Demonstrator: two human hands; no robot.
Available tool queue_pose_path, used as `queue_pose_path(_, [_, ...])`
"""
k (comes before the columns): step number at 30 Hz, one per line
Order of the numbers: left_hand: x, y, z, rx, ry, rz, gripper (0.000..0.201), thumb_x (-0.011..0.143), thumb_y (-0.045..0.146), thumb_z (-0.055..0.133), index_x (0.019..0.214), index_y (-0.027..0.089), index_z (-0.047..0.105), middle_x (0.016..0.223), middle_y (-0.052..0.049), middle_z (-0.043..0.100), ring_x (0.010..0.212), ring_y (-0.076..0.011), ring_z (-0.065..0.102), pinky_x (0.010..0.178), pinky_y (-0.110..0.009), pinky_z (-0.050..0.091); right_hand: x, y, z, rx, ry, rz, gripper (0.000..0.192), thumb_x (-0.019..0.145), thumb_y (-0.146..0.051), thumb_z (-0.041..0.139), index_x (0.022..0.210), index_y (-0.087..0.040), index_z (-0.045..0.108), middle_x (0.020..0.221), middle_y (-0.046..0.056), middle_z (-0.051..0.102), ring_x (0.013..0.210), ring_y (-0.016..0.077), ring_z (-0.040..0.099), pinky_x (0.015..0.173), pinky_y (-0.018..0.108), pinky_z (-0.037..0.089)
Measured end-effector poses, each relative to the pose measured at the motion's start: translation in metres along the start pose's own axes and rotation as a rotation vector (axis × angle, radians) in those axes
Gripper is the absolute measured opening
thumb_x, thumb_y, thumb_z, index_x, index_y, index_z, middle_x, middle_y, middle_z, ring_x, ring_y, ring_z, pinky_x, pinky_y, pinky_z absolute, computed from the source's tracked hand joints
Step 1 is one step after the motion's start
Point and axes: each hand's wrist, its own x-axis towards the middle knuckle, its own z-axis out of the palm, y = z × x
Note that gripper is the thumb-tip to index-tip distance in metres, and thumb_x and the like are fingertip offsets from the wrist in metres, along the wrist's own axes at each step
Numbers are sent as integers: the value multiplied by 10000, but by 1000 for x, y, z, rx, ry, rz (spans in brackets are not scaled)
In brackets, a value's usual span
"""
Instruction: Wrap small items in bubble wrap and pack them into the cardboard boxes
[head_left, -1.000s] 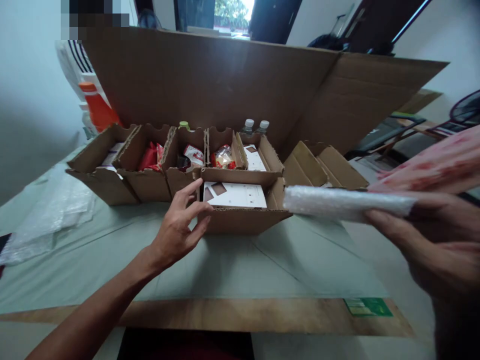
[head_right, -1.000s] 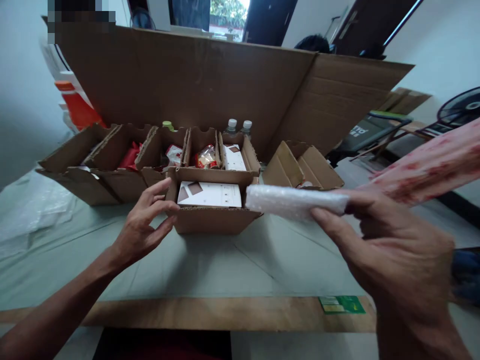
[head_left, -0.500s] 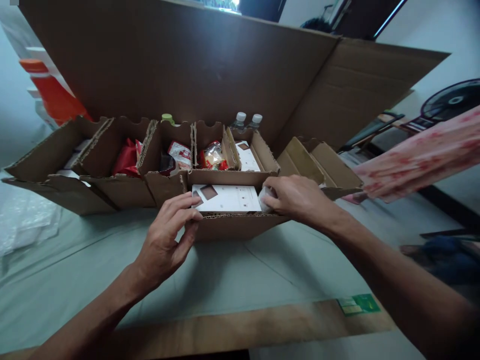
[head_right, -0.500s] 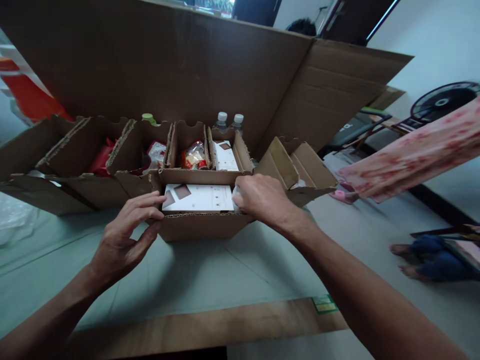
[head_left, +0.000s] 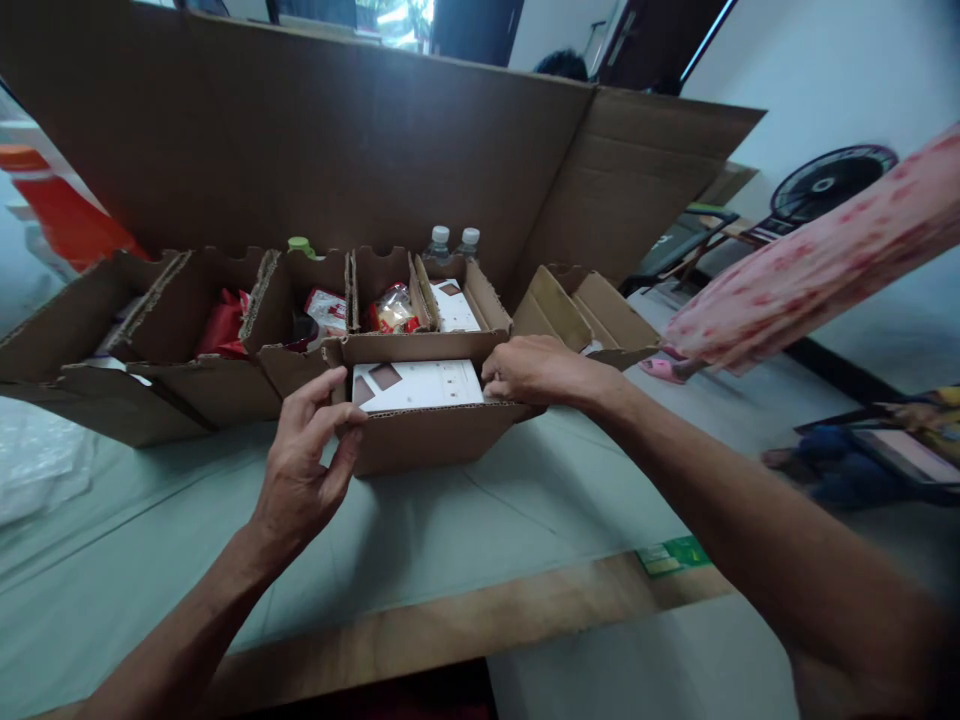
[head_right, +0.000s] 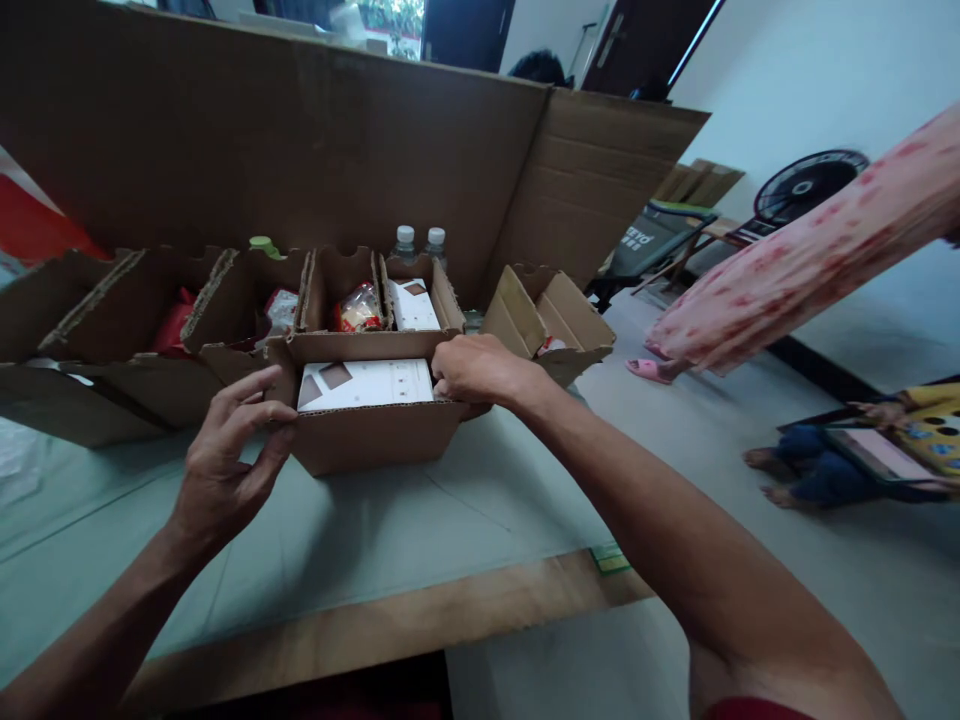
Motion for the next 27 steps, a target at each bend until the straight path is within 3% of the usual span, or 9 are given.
queue_pose_path(4, [-25, -1, -1, -75, 106, -143, 483, 917, 214, 691, 1373, 304, 557, 1639, -91, 358, 1482, -315, 415, 1193, -524, 400, -51, 22, 4, 207, 389, 72, 226, 898, -339, 604, 928, -225, 797, 897, 44, 796, 791, 207, 708, 663, 288, 447])
queue_pose_path(7, [-56, -12, 1, -198, 69, -367, 726, 906, 322, 718, 1549, 361, 385, 1645, -98, 354, 1493, -347, 392, 1170, -568, 416, -93, 34, 40, 473, 683, 181, 282, 932, -397, 577, 974, -205, 780, 922, 59, 792, 785, 207, 708, 696, 314, 511])
queue_pose_path(10, [-76, -18, 9, -326, -30, -576, 823, 887, 412, 730, 1590, 377, 303, 1670, -98, 312, 1496, -364, 381, 1160, -599, 415, -101, 29, 94, 767, 653, 213, 425, 860, -427, 662, 1209, -189, 710, 1073, 98, 778, 851, 224, 714, 665, 316, 543])
queue_pose_path(13, [-70, -15, 25, -455, -101, -693, 862, 859, 470, 732, 1588, 323, 296, 1635, -126, 358, 1494, -365, 377, 1165, -593, 407, -76, 8, 137, 943, 576, 144, 623, 828, -454, 691, 1387, -199, 585, 1266, 132, 713, 1024, 267, 696, 728, 353, 572])
queue_pose_path(18, [-59, 4, 45, -604, -124, -753, 804, 822, 475, 733, 1507, 230, 391, 1436, -136, 561, 1310, -319, 563, 1135, -527, 454, -63, -30, 169, 989, 661, 154, 310, 875, -373, 599, 1121, -195, 666, 1016, 100, 737, 921, 257, 683, 829, 408, 577])
queue_pose_path(20, [-82, 14, 37, -599, -105, -761, 749, 836, 458, 730, 1483, 240, 423, 1409, -120, 588, 1316, -308, 563, 1172, -525, 415, -86, -48, 182, 980, 711, 185, 316, 903, -365, 586, 1162, -197, 654, 1064, 112, 730, 1007, 279, 685, 918, 443, 564])
queue_pose_path(23, [-136, 29, 2, -553, -90, -867, 680, 835, 452, 751, 1431, 255, 492, 1382, -117, 611, 1354, -329, 537, 1203, -546, 376, -123, -85, 198, 934, 752, 207, 414, 965, -345, 566, 1362, -230, 579, 1292, 125, 679, 1232, 306, 628, 1046, 487, 515])
queue_pose_path(25, [-157, 34, -31, -506, -37, -987, 705, 804, 452, 786, 1424, 274, 500, 1366, -113, 619, 1334, -344, 555, 1143, -533, 458, -128, -113, 196, 912, 753, 134, 478, 984, -309, 552, 1458, -263, 509, 1400, 116, 629, 1316, 305, 581, 1079, 494, 502])
queue_pose_path(27, [-152, 32, -59, -421, 64, -1023, 712, 784, 441, 806, 1413, 282, 512, 1352, -97, 623, 1297, -334, 578, 1078, -490, 524, -112, -132, 182, 924, 773, 9, 515, 982, -270, 538, 1493, -270, 474, 1436, 111, 608, 1336, 298, 566, 1086, 496, 503])
